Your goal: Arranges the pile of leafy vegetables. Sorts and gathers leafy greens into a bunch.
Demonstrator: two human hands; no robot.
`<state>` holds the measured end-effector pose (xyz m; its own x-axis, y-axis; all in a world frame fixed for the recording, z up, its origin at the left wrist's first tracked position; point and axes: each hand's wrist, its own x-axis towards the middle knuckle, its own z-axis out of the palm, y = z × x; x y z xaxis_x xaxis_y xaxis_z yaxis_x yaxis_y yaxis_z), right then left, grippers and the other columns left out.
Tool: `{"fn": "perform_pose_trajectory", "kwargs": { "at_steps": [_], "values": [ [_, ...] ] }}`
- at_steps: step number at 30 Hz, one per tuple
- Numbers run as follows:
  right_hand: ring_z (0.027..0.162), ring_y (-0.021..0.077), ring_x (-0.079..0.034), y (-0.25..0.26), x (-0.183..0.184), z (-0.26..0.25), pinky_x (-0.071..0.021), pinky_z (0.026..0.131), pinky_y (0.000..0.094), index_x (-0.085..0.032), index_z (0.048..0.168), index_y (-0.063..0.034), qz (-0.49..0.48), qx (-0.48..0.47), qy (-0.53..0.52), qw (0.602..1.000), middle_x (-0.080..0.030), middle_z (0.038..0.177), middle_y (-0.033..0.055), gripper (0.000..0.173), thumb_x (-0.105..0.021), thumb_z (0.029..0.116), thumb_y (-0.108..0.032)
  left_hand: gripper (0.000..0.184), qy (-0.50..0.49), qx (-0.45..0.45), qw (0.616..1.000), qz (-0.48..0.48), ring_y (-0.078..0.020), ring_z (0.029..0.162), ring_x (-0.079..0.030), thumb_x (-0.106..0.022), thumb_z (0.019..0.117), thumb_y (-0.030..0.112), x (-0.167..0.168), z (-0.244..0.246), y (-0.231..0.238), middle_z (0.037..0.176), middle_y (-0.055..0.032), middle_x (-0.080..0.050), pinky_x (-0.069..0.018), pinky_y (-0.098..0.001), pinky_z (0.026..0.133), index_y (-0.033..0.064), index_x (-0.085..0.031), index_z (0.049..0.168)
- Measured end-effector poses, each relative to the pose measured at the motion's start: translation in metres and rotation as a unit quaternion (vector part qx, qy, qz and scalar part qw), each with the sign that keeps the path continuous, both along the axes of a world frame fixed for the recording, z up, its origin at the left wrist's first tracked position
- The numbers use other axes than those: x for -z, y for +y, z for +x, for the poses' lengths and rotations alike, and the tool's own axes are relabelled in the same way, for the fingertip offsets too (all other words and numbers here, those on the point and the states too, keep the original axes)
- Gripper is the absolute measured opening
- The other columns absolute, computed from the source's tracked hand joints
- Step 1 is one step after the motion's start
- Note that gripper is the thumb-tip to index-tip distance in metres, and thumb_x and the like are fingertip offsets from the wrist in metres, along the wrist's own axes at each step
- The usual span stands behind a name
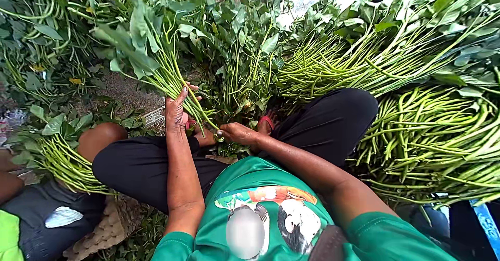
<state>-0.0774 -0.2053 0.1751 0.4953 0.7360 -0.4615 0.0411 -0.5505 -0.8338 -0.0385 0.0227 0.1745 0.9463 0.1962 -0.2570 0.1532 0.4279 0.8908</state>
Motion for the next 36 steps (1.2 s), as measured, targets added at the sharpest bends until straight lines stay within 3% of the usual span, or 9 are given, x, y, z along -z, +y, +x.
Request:
{"fn": "perform_pose_trajectory", "kwargs": {
  "at_steps": [3,6,13,16,19,24,29,32,36],
  "values": [
    [0.089,0.0313,-0.069,-0.006,0.020,-0.003,-0.0535,0.087,0.0532,-0.068,0.108,0.0040,-0.019,-0.042,-0.009,0.999,-0.071,0.093,0.0187,0.038,-0.046,0.1113,-0.026,0.022,0.039,0.001,0.997,-0.069,-0.0295,0.103,-0.075,-0.041,0.1113,0.015,-0.008,-0.006,-0.006,0.111,-0.0151,-0.076,-0.0633,-0.0458,0.088,0.0057,-0.059,0.120],
    [0.101,0.0355,-0.069,-0.010,0.013,-0.013,-0.0528,0.091,0.0562,-0.072,0.104,0.0019,0.002,-0.047,-0.152,0.987,-0.071,0.102,0.0194,0.033,-0.055,0.1073,-0.026,0.021,0.061,0.003,0.996,-0.070,-0.0121,0.085,-0.072,-0.047,0.1102,0.025,-0.005,-0.017,-0.011,0.100,0.0005,-0.072,-0.0622,-0.0291,0.077,0.0172,-0.064,0.119],
    [0.087,0.0294,-0.068,-0.023,-0.062,0.003,-0.0551,0.082,0.0438,-0.072,0.085,0.0036,0.261,0.202,-0.382,0.863,-0.069,0.086,0.0162,0.024,-0.059,0.0994,-0.011,0.025,0.002,-0.174,0.966,-0.192,-0.0056,0.064,-0.058,-0.032,0.1120,0.018,0.012,0.001,0.035,0.079,0.0037,-0.058,-0.0544,-0.0192,0.066,0.0124,-0.055,0.102],
    [0.112,0.0341,-0.067,-0.040,-0.042,0.057,-0.0537,0.098,0.0483,-0.067,0.121,0.0076,0.111,0.284,-0.231,0.924,-0.067,0.120,0.0254,0.029,-0.052,0.1047,-0.012,0.017,0.007,-0.214,0.970,-0.112,-0.0133,0.077,-0.068,-0.043,0.1108,0.017,0.000,0.006,0.018,0.089,-0.0023,-0.066,-0.0611,-0.0302,0.077,0.0098,-0.058,0.111],
    [0.134,0.0366,-0.055,-0.051,0.012,0.119,-0.0487,0.108,0.0532,-0.033,0.159,-0.0048,0.038,0.431,0.005,0.901,-0.042,0.158,0.0234,0.064,-0.059,0.1007,-0.009,0.026,0.018,-0.122,0.985,-0.119,-0.0152,0.087,-0.070,-0.043,0.1108,0.016,-0.004,0.003,-0.009,0.094,-0.0019,-0.067,-0.0609,-0.0358,0.087,0.0087,-0.057,0.131],
    [0.100,0.0321,-0.072,-0.052,0.055,0.143,-0.0620,0.081,0.0420,-0.028,0.158,-0.0049,0.105,0.578,0.190,0.786,-0.052,0.144,0.0262,0.062,-0.058,0.1056,-0.015,0.023,0.123,-0.049,0.979,-0.155,-0.0228,0.080,-0.072,-0.045,0.1073,0.006,0.002,0.002,-0.032,0.090,-0.0105,-0.069,-0.0626,-0.0430,0.083,0.0000,-0.062,0.121],
    [0.086,0.0262,-0.068,-0.057,0.055,0.137,-0.0584,0.077,0.0420,-0.053,0.143,0.0003,0.024,0.531,0.061,0.845,-0.064,0.124,0.0230,0.043,-0.057,0.1067,-0.022,0.018,0.133,-0.013,0.987,-0.087,-0.0249,0.087,-0.075,-0.049,0.1048,0.000,0.003,0.006,-0.037,0.097,-0.0154,-0.073,-0.0641,-0.0392,0.078,-0.0031,-0.063,0.116],
    [0.101,0.0321,-0.070,-0.051,0.032,0.114,-0.0559,0.092,0.0511,-0.059,0.137,0.0017,0.030,0.471,-0.082,0.878,-0.069,0.118,0.0218,0.038,-0.059,0.1037,-0.017,0.017,0.124,0.005,0.992,-0.022,-0.0178,0.074,-0.070,-0.052,0.1039,0.000,0.002,0.009,-0.034,0.093,-0.0117,-0.072,-0.0615,-0.0315,0.067,-0.0017,-0.065,0.114],
    [0.084,0.0289,-0.070,-0.024,0.003,0.053,-0.0595,0.077,0.0468,-0.059,0.133,0.0027,0.106,0.369,-0.162,0.909,-0.070,0.110,0.0201,0.035,-0.062,0.1018,-0.011,0.016,0.117,0.010,0.993,0.001,-0.0156,0.073,-0.070,-0.055,0.1033,0.001,0.001,0.012,-0.025,0.097,-0.0105,-0.073,-0.0601,-0.0279,0.064,0.0003,-0.067,0.114]
  ]
}}
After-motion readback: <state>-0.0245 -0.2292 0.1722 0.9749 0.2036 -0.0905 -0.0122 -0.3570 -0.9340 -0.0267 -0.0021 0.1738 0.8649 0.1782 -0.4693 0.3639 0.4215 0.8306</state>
